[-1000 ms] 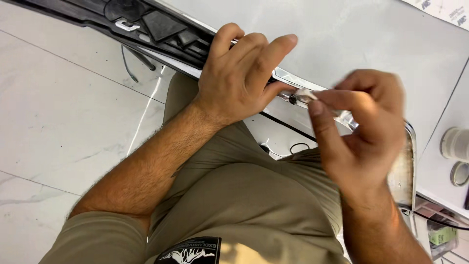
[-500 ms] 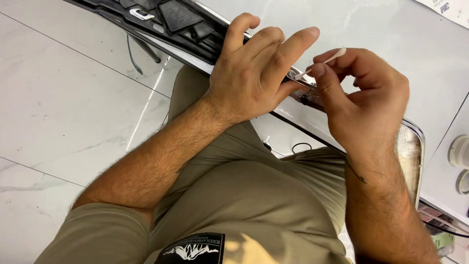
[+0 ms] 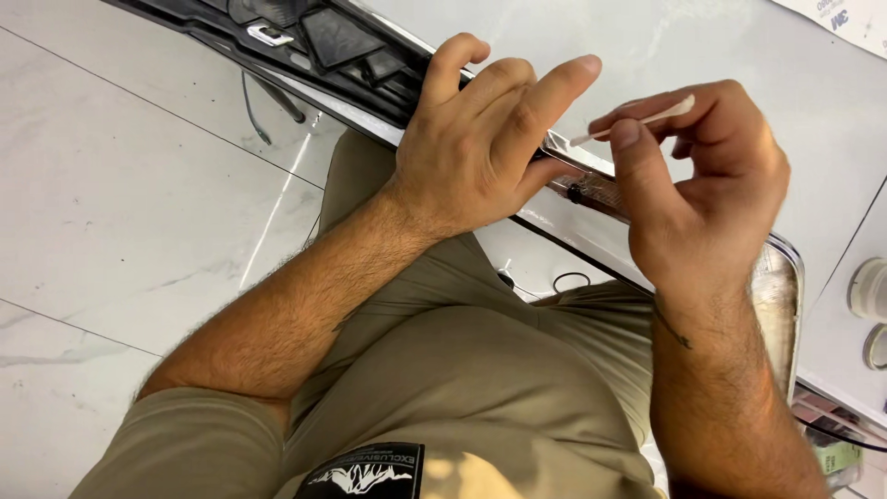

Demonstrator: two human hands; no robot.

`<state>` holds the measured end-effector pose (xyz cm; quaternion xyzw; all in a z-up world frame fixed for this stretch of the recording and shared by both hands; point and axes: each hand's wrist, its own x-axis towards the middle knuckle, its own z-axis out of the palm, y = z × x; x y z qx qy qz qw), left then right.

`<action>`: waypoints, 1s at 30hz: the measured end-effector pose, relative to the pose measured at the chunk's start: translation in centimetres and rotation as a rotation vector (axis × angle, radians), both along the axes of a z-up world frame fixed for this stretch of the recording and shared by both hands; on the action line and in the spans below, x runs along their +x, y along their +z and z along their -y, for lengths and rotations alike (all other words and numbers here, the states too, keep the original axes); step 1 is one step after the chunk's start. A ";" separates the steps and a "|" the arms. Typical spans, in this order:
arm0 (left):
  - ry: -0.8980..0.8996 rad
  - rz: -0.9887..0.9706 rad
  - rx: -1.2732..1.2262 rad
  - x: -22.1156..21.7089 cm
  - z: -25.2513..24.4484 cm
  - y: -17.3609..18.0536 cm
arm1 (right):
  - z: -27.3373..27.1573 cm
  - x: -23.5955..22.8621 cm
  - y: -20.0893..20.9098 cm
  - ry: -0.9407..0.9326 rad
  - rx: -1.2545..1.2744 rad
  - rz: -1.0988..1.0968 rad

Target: The person cleans a chrome car trim piece using a cotton swab dipped in a liquid from a can. They repeatedly dip the swab and wipe along the edges and surface of the trim, then set the can and swab aside.

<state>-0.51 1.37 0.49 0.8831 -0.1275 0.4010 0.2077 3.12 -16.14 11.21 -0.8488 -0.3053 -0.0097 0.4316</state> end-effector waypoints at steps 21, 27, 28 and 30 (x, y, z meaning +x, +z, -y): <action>-0.009 -0.053 -0.015 -0.2 0.0 -0.7 | 0.0 0.7 0.0 0.166 -0.126 0.070; -0.047 -0.095 -0.057 -0.3 0.0 -0.6 | 0.7 1.4 0.1 0.192 -0.107 0.080; -0.050 -0.074 -0.064 -0.3 0.0 -0.6 | 0.4 1.4 0.2 0.244 -0.190 0.112; -0.049 -0.053 -0.070 -0.3 0.0 -0.6 | 0.0 1.3 0.2 0.300 -0.271 0.143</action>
